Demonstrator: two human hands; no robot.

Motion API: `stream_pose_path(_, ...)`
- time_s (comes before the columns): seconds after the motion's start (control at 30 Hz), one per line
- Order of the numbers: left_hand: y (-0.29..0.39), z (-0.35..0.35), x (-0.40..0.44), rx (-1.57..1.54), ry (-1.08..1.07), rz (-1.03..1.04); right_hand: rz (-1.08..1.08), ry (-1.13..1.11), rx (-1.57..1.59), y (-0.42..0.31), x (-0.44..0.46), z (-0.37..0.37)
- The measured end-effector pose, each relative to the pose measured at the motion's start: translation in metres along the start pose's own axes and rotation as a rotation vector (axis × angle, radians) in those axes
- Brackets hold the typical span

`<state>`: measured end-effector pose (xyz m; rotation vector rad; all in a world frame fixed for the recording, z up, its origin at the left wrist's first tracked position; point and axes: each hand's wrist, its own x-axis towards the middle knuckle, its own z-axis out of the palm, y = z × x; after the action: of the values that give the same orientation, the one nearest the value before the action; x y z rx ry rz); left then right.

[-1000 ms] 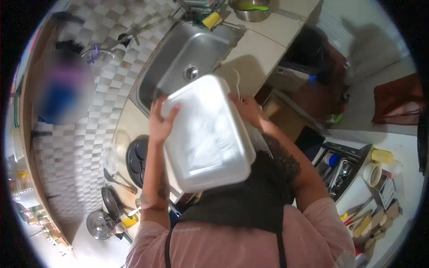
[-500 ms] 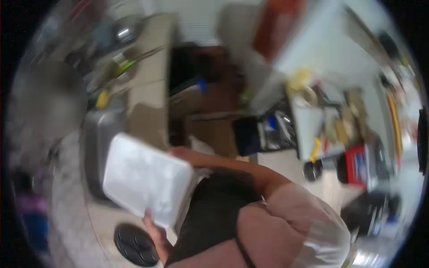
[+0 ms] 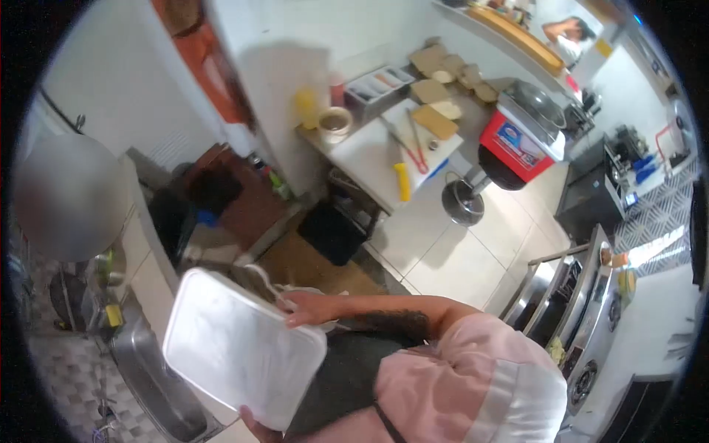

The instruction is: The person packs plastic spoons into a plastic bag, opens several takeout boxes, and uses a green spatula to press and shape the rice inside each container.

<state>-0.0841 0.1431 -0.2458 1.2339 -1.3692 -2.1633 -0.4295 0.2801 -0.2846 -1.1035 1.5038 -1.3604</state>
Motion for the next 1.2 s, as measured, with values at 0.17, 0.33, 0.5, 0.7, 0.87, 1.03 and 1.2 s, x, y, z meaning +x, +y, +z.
stream_pose_path(0.17,-0.037,0.124,0.0,0.046,-0.196,-0.016,0.15,0.291,0.184,0.011,-0.155,-0.072)
stream_pose_path(0.33,-0.067,0.254,0.018,-0.051,-0.457,0.039,0.21,0.639,-0.008,-0.009,-0.297,-0.142)
stream_pose_path(0.5,-0.022,0.414,0.029,0.218,-0.734,0.479,-0.127,1.071,-0.045,-0.112,-0.399,-0.235)
stream_pose_path(0.7,0.163,0.675,-0.042,-0.054,-0.926,0.432,-0.287,1.191,-0.324,-0.325,-0.478,-0.402)
stream_pose_path(0.87,0.305,0.853,-0.064,-0.144,-1.415,0.585,-0.269,1.232,-0.569,-0.466,-0.492,-0.529)
stream_pose_path(1.03,0.475,1.055,-0.036,0.104,-1.89,0.967,-0.196,1.418,-0.829,-0.574,-0.499,-0.657)
stream_pose_path(1.2,0.506,1.195,-0.061,-0.15,-1.4,1.009,-0.083,1.573,-0.967,-0.64,-0.501,-0.769)
